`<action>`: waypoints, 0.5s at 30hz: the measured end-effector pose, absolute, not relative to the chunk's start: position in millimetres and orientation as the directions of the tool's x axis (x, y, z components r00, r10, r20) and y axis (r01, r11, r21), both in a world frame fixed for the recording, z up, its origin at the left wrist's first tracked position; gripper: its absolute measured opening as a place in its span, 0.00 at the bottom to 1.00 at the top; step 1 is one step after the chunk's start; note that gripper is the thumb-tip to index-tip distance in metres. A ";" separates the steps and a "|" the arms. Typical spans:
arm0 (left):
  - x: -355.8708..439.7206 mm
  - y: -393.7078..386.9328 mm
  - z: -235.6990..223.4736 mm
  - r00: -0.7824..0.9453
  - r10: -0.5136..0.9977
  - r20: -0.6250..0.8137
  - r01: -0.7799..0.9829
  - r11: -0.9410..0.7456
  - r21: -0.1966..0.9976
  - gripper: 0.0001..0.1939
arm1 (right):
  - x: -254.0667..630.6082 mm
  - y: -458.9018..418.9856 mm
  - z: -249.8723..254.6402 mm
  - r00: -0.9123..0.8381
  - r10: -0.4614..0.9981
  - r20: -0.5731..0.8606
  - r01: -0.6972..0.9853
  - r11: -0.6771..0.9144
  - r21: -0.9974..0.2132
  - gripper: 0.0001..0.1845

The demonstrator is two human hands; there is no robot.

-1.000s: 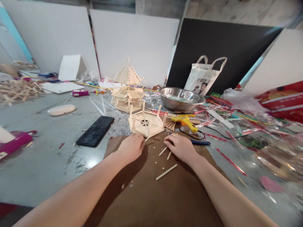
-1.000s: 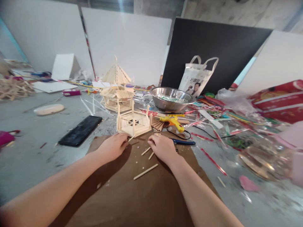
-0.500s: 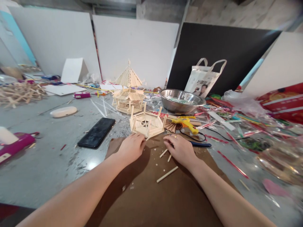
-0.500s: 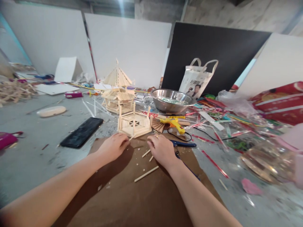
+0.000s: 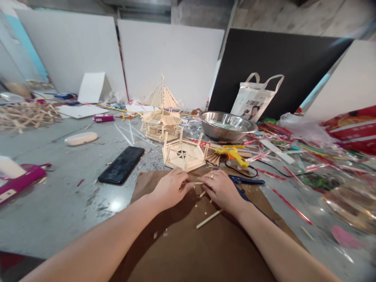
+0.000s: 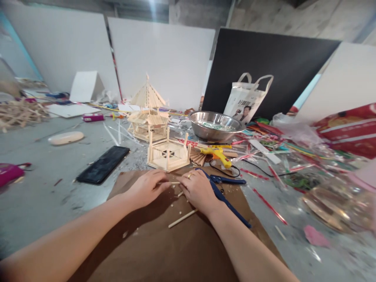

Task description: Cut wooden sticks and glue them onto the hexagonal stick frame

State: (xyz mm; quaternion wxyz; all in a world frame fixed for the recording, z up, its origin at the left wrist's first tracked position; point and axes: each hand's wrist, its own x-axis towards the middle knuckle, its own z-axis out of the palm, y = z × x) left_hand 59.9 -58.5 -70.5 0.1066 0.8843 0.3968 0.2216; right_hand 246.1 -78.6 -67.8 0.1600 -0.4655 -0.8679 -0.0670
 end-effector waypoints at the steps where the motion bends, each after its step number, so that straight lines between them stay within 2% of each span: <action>1: 59.3 -56.5 -70.8 0.558 0.764 0.324 0.661 -0.645 0.382 0.13 | 246.3 -78.3 -67.8 -0.504 0.797 0.333 0.838 0.544 -0.034 0.12; 5: 57.1 -48.1 -74.2 0.496 0.788 0.365 0.688 -0.613 0.388 0.16 | 244.6 -76.3 -69.8 -0.456 0.836 0.305 0.871 0.490 -0.041 0.13; 15: 53.3 -37.5 -80.6 0.579 0.761 0.292 0.693 -0.648 0.316 0.24 | 245.0 -71.3 -73.7 -0.470 0.827 0.308 0.864 0.503 -0.034 0.14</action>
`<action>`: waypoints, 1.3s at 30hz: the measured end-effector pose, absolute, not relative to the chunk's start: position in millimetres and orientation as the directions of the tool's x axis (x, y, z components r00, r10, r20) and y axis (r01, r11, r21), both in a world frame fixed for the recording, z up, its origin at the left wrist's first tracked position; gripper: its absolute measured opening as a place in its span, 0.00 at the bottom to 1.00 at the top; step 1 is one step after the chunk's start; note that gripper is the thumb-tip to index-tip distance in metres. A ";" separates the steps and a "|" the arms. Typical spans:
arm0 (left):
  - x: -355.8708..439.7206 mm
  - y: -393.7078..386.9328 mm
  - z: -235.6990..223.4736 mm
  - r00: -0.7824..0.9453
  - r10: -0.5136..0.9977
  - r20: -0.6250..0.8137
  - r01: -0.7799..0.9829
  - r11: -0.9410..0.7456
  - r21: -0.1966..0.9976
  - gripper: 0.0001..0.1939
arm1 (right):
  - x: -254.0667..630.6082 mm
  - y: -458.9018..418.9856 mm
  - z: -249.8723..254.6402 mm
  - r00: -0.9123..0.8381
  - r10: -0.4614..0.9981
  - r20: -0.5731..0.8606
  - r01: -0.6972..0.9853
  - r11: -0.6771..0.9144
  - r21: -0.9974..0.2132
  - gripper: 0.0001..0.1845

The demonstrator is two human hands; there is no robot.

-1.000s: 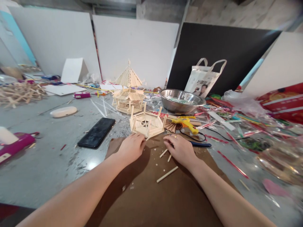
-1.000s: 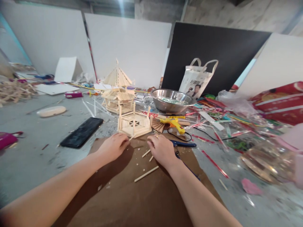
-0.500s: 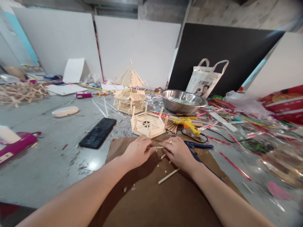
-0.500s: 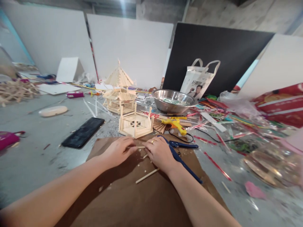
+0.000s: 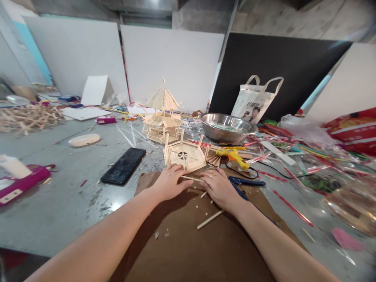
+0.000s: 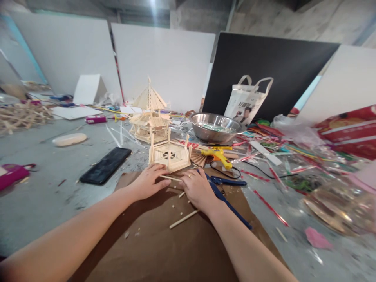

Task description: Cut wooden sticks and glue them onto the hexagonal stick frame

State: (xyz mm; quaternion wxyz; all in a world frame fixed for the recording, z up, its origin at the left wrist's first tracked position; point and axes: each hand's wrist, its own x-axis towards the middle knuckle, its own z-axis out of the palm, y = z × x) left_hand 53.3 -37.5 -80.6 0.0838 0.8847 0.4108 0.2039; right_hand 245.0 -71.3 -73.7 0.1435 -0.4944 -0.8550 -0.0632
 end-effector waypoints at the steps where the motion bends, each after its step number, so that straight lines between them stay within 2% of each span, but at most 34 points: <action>1: 53.0 -37.6 -80.8 0.588 0.758 0.283 0.693 -0.652 0.307 0.25 | 246.9 -71.1 -72.7 -0.460 0.832 0.310 0.868 0.495 -0.042 0.14; 10: 54.4 -36.8 -81.1 0.635 0.743 0.212 0.691 -0.669 0.275 0.28 | 257.7 -70.3 -68.8 -0.398 0.844 0.360 0.889 0.451 -0.075 0.12; 20: 49.7 -37.8 -73.6 0.649 0.723 0.237 0.686 -0.691 0.226 0.19 | 254.7 -71.6 -65.5 -0.423 0.844 0.331 0.852 0.494 -0.172 0.14; 27: 48.9 -37.7 -72.7 0.627 0.745 0.227 0.703 -0.667 0.247 0.16 | 252.9 -74.7 -61.1 -0.397 0.840 0.371 0.833 0.499 -0.238 0.15; 39: 51.8 -31.5 -76.0 0.560 0.794 0.236 0.724 -0.607 0.328 0.16 | 255.1 -71.5 -66.9 -0.354 0.852 0.386 0.856 0.461 -0.233 0.14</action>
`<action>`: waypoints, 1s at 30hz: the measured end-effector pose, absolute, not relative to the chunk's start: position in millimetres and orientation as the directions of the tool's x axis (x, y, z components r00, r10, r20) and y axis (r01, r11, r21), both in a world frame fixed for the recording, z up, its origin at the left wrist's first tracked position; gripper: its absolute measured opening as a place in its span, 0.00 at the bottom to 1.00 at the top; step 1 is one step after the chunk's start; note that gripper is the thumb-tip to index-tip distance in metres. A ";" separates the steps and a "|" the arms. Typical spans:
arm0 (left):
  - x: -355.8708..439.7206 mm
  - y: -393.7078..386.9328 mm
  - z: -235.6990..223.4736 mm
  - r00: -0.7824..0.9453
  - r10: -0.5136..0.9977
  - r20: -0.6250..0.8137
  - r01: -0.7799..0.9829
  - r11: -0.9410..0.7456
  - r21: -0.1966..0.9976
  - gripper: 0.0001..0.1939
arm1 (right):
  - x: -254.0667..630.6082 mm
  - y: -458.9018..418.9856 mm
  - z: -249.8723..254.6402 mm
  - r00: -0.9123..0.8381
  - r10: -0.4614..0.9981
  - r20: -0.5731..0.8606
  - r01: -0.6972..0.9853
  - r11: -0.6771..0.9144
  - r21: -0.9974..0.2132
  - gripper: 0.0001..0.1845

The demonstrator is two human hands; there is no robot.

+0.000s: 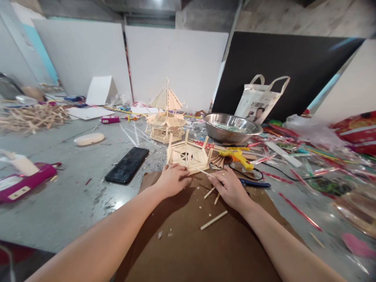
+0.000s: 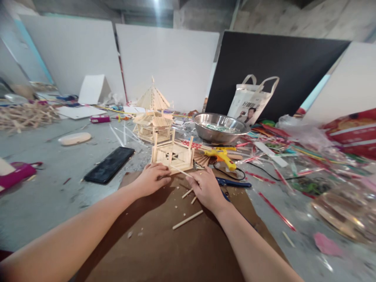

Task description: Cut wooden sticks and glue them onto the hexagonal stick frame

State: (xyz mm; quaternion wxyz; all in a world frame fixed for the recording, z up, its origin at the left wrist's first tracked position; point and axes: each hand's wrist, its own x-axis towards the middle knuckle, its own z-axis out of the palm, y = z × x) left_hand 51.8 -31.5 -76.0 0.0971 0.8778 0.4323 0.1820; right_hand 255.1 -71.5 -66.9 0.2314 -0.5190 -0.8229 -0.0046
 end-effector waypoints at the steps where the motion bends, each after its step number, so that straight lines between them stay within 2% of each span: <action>1: 51.9 -31.3 -75.3 0.559 0.794 0.239 0.719 -0.608 0.337 0.16 | 255.1 -71.7 -66.9 -0.353 0.853 0.386 0.857 0.459 -0.232 0.14; 14: 49.5 -33.1 -68.3 0.550 0.809 0.209 0.683 -0.579 0.446 0.17 | 256.7 -71.2 -67.6 -0.336 0.840 0.426 0.860 0.459 -0.226 0.14; 24: 44.0 -38.7 -59.2 0.591 0.784 0.192 0.652 -0.604 0.458 0.16 | 256.4 -72.1 -66.7 -0.334 0.837 0.433 0.856 0.462 -0.232 0.15; 30: 43.7 -38.6 -61.4 0.615 0.770 0.170 0.666 -0.623 0.410 0.15 | 256.2 -71.5 -66.7 -0.328 0.837 0.439 0.854 0.461 -0.240 0.13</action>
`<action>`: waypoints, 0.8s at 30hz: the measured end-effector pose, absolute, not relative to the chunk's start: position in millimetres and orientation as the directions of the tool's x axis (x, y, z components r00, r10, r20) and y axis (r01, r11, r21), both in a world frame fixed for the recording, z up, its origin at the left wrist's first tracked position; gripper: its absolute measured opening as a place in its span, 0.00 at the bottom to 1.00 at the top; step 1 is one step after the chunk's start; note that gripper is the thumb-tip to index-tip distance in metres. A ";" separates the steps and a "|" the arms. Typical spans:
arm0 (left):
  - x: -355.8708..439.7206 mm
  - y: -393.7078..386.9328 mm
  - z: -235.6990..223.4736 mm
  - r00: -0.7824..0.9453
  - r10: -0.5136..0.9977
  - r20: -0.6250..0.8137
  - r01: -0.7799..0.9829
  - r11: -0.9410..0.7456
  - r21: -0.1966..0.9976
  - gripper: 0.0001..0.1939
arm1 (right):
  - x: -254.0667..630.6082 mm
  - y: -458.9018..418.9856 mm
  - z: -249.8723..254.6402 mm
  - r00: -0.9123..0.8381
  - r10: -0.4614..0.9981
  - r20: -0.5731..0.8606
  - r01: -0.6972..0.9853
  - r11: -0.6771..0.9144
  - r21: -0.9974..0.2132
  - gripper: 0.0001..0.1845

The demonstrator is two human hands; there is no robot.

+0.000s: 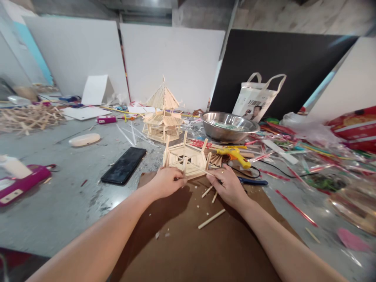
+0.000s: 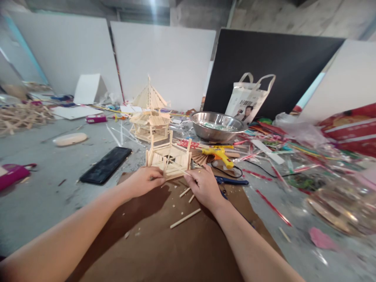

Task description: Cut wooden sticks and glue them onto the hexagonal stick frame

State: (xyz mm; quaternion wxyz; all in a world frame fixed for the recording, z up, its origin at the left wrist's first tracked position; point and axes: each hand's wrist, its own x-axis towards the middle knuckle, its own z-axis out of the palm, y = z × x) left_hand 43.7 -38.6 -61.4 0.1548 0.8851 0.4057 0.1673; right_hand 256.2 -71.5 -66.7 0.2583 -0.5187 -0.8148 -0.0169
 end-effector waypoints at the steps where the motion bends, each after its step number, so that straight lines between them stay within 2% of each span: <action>1: 44.0 -38.5 -62.0 0.622 0.765 0.169 0.666 -0.630 0.400 0.15 | 256.4 -71.4 -67.3 -0.327 0.834 0.445 0.854 0.462 -0.240 0.12; 9: 45.3 -39.1 -62.0 0.579 0.793 0.188 0.697 -0.601 0.391 0.13 | 257.4 -71.9 -69.0 -0.307 0.834 0.458 0.856 0.452 -0.249 0.12; 14: 43.0 -37.5 -59.4 0.542 0.829 0.141 0.727 -0.546 0.415 0.14 | 257.0 -72.7 -66.4 -0.293 0.841 0.455 0.839 0.454 -0.300 0.13; 19: 41.6 -36.4 -57.2 0.510 0.853 0.113 0.747 -0.504 0.433 0.15 | 258.5 -72.4 -67.9 -0.233 0.827 0.512 0.824 0.447 -0.347 0.14; 24: 39.9 -35.2 -56.0 0.493 0.864 0.099 0.762 -0.484 0.429 0.16 | 257.1 -74.9 -65.1 -0.233 0.806 0.544 0.828 0.458 -0.324 0.14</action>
